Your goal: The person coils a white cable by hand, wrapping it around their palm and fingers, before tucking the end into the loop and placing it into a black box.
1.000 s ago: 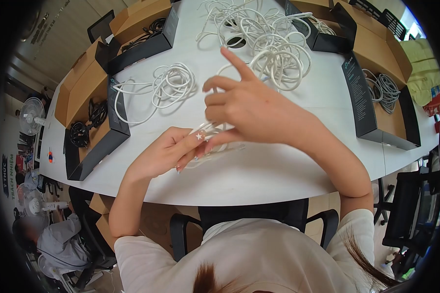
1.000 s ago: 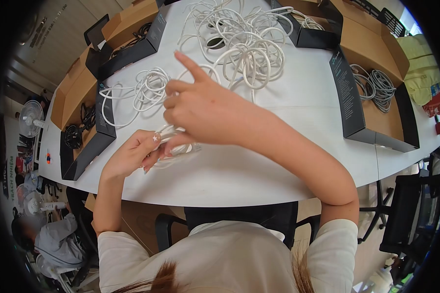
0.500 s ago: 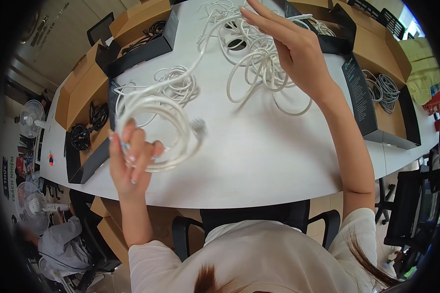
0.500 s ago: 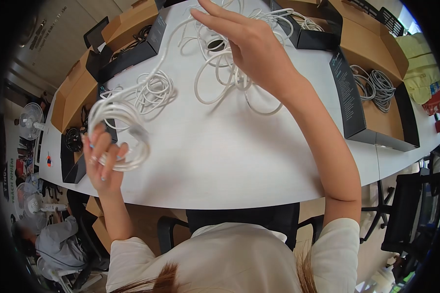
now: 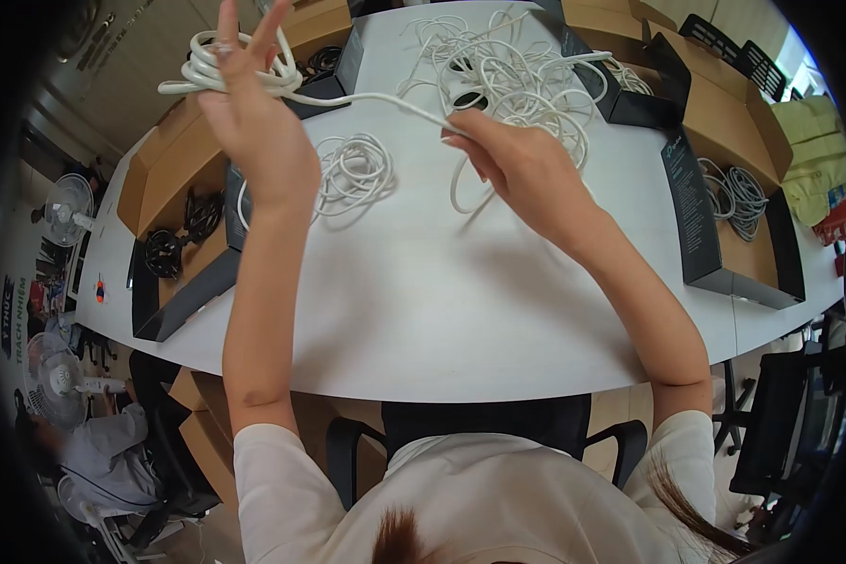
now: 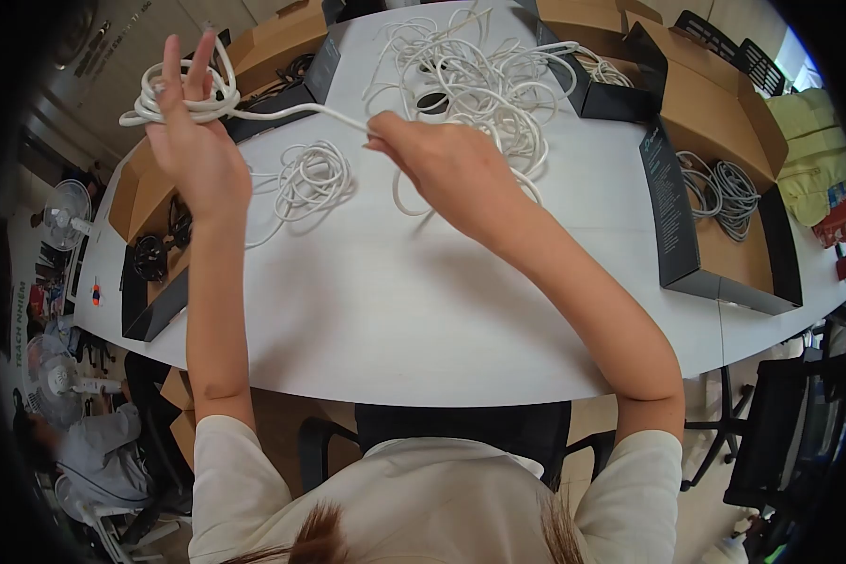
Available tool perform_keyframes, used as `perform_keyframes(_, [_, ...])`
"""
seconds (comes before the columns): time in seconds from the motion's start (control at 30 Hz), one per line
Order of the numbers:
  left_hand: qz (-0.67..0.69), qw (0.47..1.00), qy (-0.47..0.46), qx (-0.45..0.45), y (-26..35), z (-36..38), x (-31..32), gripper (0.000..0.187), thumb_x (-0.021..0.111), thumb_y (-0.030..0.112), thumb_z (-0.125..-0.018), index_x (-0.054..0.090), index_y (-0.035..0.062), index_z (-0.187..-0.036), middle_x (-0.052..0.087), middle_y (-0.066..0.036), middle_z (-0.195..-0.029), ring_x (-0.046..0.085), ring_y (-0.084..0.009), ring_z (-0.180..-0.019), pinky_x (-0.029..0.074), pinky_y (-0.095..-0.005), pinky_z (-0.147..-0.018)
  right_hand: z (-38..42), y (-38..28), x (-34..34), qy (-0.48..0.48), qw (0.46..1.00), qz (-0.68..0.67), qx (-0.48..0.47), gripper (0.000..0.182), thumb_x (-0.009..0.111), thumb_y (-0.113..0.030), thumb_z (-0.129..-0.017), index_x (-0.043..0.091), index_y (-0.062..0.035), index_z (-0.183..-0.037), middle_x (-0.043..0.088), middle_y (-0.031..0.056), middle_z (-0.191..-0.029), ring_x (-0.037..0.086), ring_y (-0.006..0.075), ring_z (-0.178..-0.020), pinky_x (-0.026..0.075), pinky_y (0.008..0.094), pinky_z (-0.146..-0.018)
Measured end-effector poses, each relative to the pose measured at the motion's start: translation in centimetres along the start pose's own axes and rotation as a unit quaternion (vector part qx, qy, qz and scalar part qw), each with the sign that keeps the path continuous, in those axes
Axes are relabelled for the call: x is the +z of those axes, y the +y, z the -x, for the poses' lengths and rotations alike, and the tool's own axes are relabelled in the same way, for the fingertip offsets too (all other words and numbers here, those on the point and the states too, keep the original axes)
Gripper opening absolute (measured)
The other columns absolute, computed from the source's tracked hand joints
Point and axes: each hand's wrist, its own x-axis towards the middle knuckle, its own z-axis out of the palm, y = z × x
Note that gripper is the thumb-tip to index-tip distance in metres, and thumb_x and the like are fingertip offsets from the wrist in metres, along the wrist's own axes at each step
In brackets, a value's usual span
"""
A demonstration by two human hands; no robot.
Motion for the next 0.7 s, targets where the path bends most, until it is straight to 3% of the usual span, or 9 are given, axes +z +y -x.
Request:
perform_keyframes(0.07, [-0.095,0.986,-0.045,0.129,-2.5,1.5,0.9,0.04,0.03,0.02,-0.099,0.021,-0.0038,-0.13,0.044,-0.02,-0.133,0.052,-0.0221,-0.114,0.034,-0.034,-0.099,0.1,-0.1,0.1,0.028,0.998,0.02,-0.058,0.01,0.055,-0.015,-0.084,0.051,-0.0093,-0.092,0.062,0.0081,-0.07,0.059,0.0251,-0.055,0.042,0.0342,-0.045])
perform_keyframes(0.17, [-0.1,0.977,-0.183,0.05,-4.4,5.0,1.1,0.038,0.03,0.018,-0.099,0.022,-0.0039,-0.129,0.045,-0.02,-0.132,0.053,-0.0205,-0.111,0.036,-0.0304,-0.097,-0.1,-0.3,-0.8,0.029,0.992,0.053,-0.115,0.012,0.057,-0.014,-0.08,0.051,-0.0121,-0.09,0.063,0.0034,-0.074,0.058,0.0215,-0.05,0.041,0.0306,-0.042])
perform_keyframes(0.23, [-0.07,0.966,-0.244,-0.043,-5.0,7.3,0.7,0.032,0.029,0.016,-0.099,0.031,-0.0063,-0.122,0.054,-0.019,-0.121,0.062,-0.0181,-0.087,0.044,-0.0255,-0.078,-0.2,-0.2,-1.4,0.031,0.988,0.051,-0.146,0.01,0.057,-0.014,-0.08,0.052,-0.0124,-0.088,0.063,0.0013,-0.076,0.058,0.0212,-0.05,0.041,0.0299,-0.042])
perform_keyframes(0.33, [0.001,0.908,-0.375,-0.185,-4.7,8.5,-0.9,0.029,0.033,0.013,-0.098,0.037,-0.0022,-0.122,0.062,-0.01,-0.09,0.058,-0.0132,-0.066,0.042,-0.0244,-0.063,0.0,0.2,-1.6,0.0,0.989,0.063,-0.137,0.009,0.058,-0.017,-0.081,0.052,-0.0129,-0.086,0.062,-0.0001,-0.076,0.059,0.0208,-0.054,0.041,0.0303,-0.042])
perform_keyframes(0.43, [0.058,0.885,-0.424,-0.184,-2.9,8.2,-2.4,0.027,0.044,0.012,-0.094,0.045,0.0012,-0.118,0.052,-0.001,-0.065,0.046,-0.0081,-0.055,0.035,-0.0225,-0.055,-0.7,0.1,-2.4,0.035,0.992,-0.004,-0.121,0.01,0.059,-0.022,-0.082,0.053,-0.0131,-0.082,0.061,0.0012,-0.073,0.058,0.0225,-0.057,0.039,0.0325,-0.044])
perform_keyframes(0.53, [-0.05,0.871,-0.444,-0.202,1.3,7.1,-2.7,0.023,0.054,0.015,-0.088,0.053,0.0012,-0.107,0.044,0.002,-0.058,0.041,-0.0049,-0.053,0.032,-0.0215,-0.053,-1.1,0.4,-3.3,0.054,0.991,-0.048,-0.109,0.015,0.061,-0.026,-0.082,0.054,-0.0131,-0.08,0.057,0.0038,-0.066,0.056,0.0249,-0.059,0.039,0.035,-0.047])
perform_keyframes(0.63, [-0.007,0.811,-0.501,-0.303,2.8,5.8,-3.9,0.019,0.062,0.016,-0.083,0.057,0.0012,-0.094,0.044,0.002,-0.058,0.041,-0.0032,-0.056,0.031,-0.0209,-0.051,-1.2,-0.2,-3.5,0.037,0.991,-0.071,-0.103,0.02,0.062,-0.03,-0.081,0.054,-0.0117,-0.077,0.053,0.0049,-0.061,0.053,0.0267,-0.057,0.038,0.0364,-0.049])
perform_keyframes(0.7, [0.152,0.741,-0.518,-0.4,3.2,5.7,-4.7,0.017,0.059,0.015,-0.085,0.058,-0.0018,-0.088,0.046,0.001,-0.054,0.04,-0.0032,-0.044,0.033,-0.0195,-0.047,-1.1,0.0,-3.3,0.027,0.991,-0.068,-0.111,0.022,0.062,-0.031,-0.081,0.054,-0.0108,-0.078,0.052,0.0053,-0.06,0.052,0.027,-0.056,0.038,0.0367,-0.049])
